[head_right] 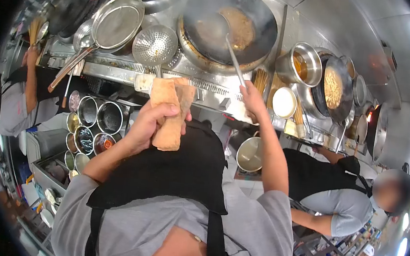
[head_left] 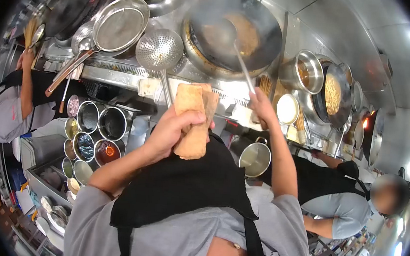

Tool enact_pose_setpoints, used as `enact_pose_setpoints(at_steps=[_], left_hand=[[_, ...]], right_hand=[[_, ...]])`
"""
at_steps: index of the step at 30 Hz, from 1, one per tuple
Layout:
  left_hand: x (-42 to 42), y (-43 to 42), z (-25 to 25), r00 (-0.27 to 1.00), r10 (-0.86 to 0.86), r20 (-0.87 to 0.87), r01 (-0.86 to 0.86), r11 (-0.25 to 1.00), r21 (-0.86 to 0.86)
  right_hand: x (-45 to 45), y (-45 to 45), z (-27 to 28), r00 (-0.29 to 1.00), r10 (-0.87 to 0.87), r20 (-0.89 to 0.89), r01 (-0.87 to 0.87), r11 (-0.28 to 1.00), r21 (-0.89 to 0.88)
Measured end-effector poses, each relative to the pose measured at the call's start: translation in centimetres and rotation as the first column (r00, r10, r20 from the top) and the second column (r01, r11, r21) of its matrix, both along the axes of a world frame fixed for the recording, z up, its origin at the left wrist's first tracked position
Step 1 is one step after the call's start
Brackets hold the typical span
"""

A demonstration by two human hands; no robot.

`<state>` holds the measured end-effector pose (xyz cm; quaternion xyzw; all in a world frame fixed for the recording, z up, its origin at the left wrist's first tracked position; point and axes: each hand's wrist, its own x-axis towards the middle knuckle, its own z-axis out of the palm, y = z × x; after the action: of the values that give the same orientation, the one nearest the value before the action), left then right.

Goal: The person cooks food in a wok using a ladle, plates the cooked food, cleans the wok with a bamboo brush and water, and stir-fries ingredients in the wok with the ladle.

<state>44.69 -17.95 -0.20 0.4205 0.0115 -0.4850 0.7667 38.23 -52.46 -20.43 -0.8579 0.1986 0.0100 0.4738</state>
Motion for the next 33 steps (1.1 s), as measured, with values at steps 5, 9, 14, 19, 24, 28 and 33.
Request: enact_pose_setpoints(at_steps=[5,9,14,19,24,28,33], left_hand=[[1.7,0.8,-0.5,0.999,-0.014,0.047,0.011,0.998,0.060],[3.1,0.6,-2.3,0.978,-0.112,0.175,0.080,0.980,0.183],[4.5,1.3,-2.3,0.967,-0.061,-0.248,0.036,0.994,-0.104],[4.3,3.0,-4.0,0.972,-0.043,-0.230,0.027,0.997,-0.073],[3.5,2.2,-4.1,0.989,-0.013,-0.145,0.018,0.999,0.035],[2.7,2.1,-4.1,0.992,0.054,-0.112,-0.046,0.996,0.073],[0.8,0.8,-2.3,0.999,0.047,0.020,-0.049,0.986,0.160]], right_hand=[[1.1,0.4,4.4,0.981,-0.096,-0.170,0.013,0.901,-0.434],[5.2,4.3,0.6,0.979,-0.161,-0.127,0.094,0.902,-0.421],[1.1,3.7,6.0,0.974,-0.070,-0.214,0.062,0.997,-0.045],[0.8,0.1,2.4,0.967,-0.250,-0.047,0.227,0.932,-0.283],[1.5,3.4,1.1,0.937,-0.311,-0.162,0.325,0.943,0.071],[0.3,1.6,5.4,0.959,-0.116,-0.258,0.196,0.931,0.309],[4.6,-3.2,1.7,0.973,-0.225,0.059,0.229,0.882,-0.412]])
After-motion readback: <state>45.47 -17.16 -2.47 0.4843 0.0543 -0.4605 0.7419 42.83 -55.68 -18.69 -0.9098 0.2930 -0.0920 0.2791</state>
